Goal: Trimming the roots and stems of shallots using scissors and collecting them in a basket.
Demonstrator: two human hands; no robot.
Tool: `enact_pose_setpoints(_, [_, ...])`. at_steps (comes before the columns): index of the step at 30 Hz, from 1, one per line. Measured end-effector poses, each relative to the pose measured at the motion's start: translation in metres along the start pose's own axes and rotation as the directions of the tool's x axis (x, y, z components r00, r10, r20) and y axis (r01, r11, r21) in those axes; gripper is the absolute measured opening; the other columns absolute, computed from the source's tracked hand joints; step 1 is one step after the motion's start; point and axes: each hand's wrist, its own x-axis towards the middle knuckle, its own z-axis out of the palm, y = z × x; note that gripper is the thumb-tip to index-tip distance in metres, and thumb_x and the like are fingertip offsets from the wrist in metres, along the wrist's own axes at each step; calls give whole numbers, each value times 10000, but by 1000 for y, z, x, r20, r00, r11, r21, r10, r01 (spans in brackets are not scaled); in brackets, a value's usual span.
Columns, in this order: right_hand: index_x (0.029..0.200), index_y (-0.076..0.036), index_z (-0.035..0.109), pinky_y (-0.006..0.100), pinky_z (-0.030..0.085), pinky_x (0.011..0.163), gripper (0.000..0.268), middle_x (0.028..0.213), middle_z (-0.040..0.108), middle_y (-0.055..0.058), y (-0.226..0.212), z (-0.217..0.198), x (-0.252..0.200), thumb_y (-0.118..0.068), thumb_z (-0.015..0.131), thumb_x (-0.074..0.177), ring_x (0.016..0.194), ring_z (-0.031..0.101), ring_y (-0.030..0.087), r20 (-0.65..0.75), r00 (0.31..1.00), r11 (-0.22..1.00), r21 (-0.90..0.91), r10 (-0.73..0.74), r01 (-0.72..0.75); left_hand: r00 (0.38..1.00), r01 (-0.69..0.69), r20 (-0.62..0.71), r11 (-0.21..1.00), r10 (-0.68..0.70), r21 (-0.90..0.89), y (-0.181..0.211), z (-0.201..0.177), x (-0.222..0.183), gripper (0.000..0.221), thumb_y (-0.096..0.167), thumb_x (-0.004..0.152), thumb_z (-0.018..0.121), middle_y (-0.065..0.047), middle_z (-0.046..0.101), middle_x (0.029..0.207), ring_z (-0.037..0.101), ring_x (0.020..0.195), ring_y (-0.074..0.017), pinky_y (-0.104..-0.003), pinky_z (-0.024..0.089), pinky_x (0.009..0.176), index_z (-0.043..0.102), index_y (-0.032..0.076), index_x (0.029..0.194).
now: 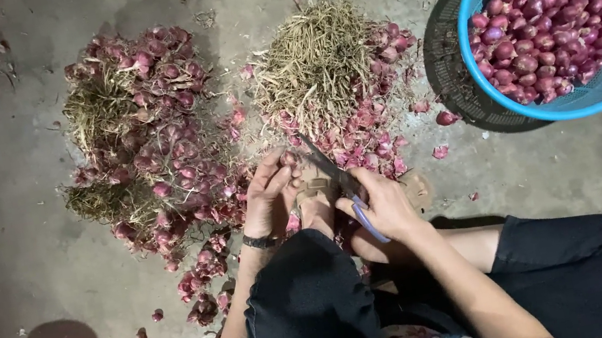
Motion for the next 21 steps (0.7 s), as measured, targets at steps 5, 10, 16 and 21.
enact_pose_setpoints(5, [1294,-170,556,560,538,794,641,932,637,218,-10,-10,0,-557,718,809,919,676,469,26,995,994,-57,-94,95,998,58,22,998,-58,-9,-24,-35,13,362,-17,921,672,-100,661,992,697,809,-168,-262,620,721,606,-40,1276])
enact_pose_setpoints(10, [1296,-191,559,536,545,772,630,938,639,186,-13,-12,2,-584,703,825,914,687,439,35,997,991,-109,-71,75,996,73,50,997,-74,19,-28,-40,16,320,19,937,670,-165,700,1042,720,828,-208,-312,633,730,621,-60,1244])
enact_pose_setpoints(16, [1249,-246,580,534,551,769,542,912,705,169,8,-3,-2,-585,686,839,897,716,423,108,994,995,-101,24,-13,988,141,56,989,-143,45,-25,-38,21,252,27,966,636,-208,715,1050,744,821,-284,-339,628,728,641,-63,1202])
enact_pose_setpoints(21, [1205,-214,594,547,542,774,500,880,725,191,47,20,7,-586,654,876,889,722,435,94,983,984,-93,161,-152,980,161,73,952,-186,261,-47,-64,50,350,71,973,639,-167,700,1051,719,762,-181,-243,612,663,604,-84,1285])
